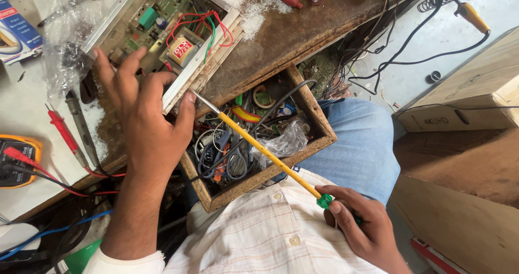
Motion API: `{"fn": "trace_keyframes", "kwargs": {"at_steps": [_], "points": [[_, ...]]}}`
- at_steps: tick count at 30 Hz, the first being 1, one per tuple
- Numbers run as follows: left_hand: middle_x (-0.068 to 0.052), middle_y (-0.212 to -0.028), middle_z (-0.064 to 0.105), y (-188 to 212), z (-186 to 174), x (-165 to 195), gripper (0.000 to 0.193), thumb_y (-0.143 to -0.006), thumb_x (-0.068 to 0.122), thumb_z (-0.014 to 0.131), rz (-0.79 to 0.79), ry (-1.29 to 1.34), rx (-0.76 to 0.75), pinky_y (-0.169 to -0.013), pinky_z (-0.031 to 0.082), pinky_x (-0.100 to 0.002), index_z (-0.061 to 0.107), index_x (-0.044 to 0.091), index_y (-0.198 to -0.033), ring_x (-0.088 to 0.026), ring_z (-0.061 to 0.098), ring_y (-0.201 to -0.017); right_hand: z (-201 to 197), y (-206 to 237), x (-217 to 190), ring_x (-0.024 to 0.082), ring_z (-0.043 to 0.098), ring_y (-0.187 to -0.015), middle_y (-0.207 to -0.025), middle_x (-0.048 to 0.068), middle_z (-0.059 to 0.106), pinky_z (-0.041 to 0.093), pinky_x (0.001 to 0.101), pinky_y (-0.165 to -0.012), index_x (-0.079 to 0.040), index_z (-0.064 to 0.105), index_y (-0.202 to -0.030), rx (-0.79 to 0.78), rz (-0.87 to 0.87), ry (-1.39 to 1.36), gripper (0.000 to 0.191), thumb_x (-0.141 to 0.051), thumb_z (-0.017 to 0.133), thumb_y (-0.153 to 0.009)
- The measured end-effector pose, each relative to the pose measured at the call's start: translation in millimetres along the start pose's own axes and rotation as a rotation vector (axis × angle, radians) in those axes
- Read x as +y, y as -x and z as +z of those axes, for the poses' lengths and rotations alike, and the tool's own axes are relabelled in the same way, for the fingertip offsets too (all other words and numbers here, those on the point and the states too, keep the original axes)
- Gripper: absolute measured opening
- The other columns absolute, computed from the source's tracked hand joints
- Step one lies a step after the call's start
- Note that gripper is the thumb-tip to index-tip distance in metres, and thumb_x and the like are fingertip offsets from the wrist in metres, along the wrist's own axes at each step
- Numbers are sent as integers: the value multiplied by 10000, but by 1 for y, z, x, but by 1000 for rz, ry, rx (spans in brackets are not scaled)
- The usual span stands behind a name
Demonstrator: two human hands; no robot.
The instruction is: The person holds a small metal electronics enclosure and uses a screwdriver to tighten screws on the internal circuit board. They connect wires to terminals inside the box and adjust components while seated at a cluttered workbench.
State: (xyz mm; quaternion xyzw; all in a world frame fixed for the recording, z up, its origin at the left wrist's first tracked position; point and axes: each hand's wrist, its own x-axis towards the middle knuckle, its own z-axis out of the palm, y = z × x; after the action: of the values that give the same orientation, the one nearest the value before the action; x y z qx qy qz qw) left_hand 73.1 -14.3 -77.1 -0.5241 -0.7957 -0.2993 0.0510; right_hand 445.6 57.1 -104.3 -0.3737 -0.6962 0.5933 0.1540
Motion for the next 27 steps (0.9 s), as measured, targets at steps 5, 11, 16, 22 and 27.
{"fn": "trace_keyframes", "kwargs": {"at_steps": [5,11,16,22,27], "points": [[-173,-1583,351,0,0,-1,222,-1010,129,810,-8,9,-12,-1356,113,-691,639,13,-1091,-498,25,-1581,0,1,0,91,587,-545,-661,56,703,482,256,-509,21,728,-1196,8,-16,-13,293,-124,587,-984],[-165,-1593,346,1,-2,-1,212,-994,93,802,-9,12,-21,-1350,95,-703,614,22,-1063,-507,13,-1629,1,2,-1,86,611,-549,-684,50,721,495,251,-515,22,726,-1199,8,-45,29,299,-145,591,-990],[-158,-1609,369,1,-1,2,225,-997,109,814,-30,34,4,-1360,118,-680,617,28,-1072,-496,33,-1605,-5,6,-7,97,513,-505,-767,66,752,432,264,-487,24,758,-1267,-14,136,-28,350,-160,590,-1021],[-176,-1608,389,-1,-4,4,231,-987,113,808,-15,53,38,-1331,136,-674,626,26,-1099,-527,72,-1612,-12,3,-24,110,606,-663,-788,79,705,493,278,-578,81,725,-1218,11,286,-315,353,-147,572,-996],[-189,-1592,394,-1,-9,7,231,-961,89,795,-9,76,48,-1315,145,-676,630,22,-1107,-540,91,-1601,-22,3,-42,129,643,-709,-910,49,683,550,269,-623,-1,700,-1221,-10,48,246,435,-259,758,-875]]}}
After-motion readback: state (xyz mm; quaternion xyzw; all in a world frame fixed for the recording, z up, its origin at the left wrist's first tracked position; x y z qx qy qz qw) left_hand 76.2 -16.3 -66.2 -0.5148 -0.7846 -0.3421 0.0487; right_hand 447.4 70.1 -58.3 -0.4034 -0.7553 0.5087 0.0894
